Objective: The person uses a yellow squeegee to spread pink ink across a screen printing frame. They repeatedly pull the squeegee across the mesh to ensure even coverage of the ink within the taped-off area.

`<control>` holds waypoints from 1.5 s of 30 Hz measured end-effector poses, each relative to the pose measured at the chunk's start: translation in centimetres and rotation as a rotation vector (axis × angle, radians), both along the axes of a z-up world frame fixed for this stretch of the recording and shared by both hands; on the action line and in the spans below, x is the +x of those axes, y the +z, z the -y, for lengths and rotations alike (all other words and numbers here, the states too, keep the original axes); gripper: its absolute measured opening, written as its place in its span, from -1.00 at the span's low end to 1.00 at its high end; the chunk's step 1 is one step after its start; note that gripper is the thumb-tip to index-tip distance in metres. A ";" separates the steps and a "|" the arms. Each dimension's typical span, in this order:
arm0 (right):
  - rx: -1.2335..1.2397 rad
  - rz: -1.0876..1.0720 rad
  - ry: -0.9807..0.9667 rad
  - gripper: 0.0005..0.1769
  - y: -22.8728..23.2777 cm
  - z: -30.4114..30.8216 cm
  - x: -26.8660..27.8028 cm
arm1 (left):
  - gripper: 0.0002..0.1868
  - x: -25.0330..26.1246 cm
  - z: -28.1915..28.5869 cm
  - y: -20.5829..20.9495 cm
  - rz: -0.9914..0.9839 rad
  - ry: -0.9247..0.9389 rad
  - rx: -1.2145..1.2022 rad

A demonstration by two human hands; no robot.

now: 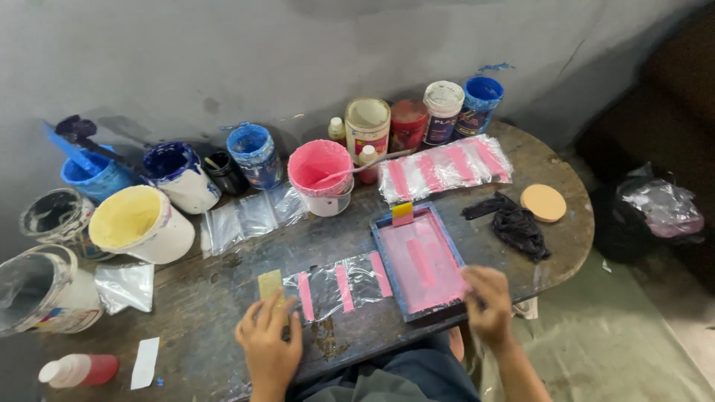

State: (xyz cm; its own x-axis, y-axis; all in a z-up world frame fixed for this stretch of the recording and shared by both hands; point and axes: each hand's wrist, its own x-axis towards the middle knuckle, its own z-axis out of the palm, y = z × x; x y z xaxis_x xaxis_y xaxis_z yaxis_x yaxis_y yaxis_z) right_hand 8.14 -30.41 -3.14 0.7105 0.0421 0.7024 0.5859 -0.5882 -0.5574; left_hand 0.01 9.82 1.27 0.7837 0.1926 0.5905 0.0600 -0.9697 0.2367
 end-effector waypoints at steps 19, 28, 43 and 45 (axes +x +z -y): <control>0.083 -0.582 -0.016 -0.72 1.7 1.3 7.5 | -0.81 0.8 13.1 0.8 -0.159 -0.620 -0.086; 0.080 -0.604 -0.008 -0.73 1.7 1.2 7.4 | -0.77 0.6 12.8 0.5 -0.201 -0.642 -0.065; 0.086 -0.637 -0.013 -0.70 2.1 1.2 7.3 | -0.75 0.5 12.7 0.3 -0.243 -0.646 -0.071; 0.106 -0.651 -0.005 -0.71 2.4 1.1 7.2 | -0.75 0.5 12.7 0.3 -0.249 -0.645 -0.067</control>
State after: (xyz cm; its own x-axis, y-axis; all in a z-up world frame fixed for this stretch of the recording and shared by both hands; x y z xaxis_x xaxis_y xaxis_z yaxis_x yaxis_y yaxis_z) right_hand 15.33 -31.46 -0.71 0.9916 -0.0079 0.1292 0.1069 -0.5120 -0.8523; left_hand 0.47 -2.87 1.61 0.8645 -0.3274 0.3814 -0.4632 -0.8136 0.3514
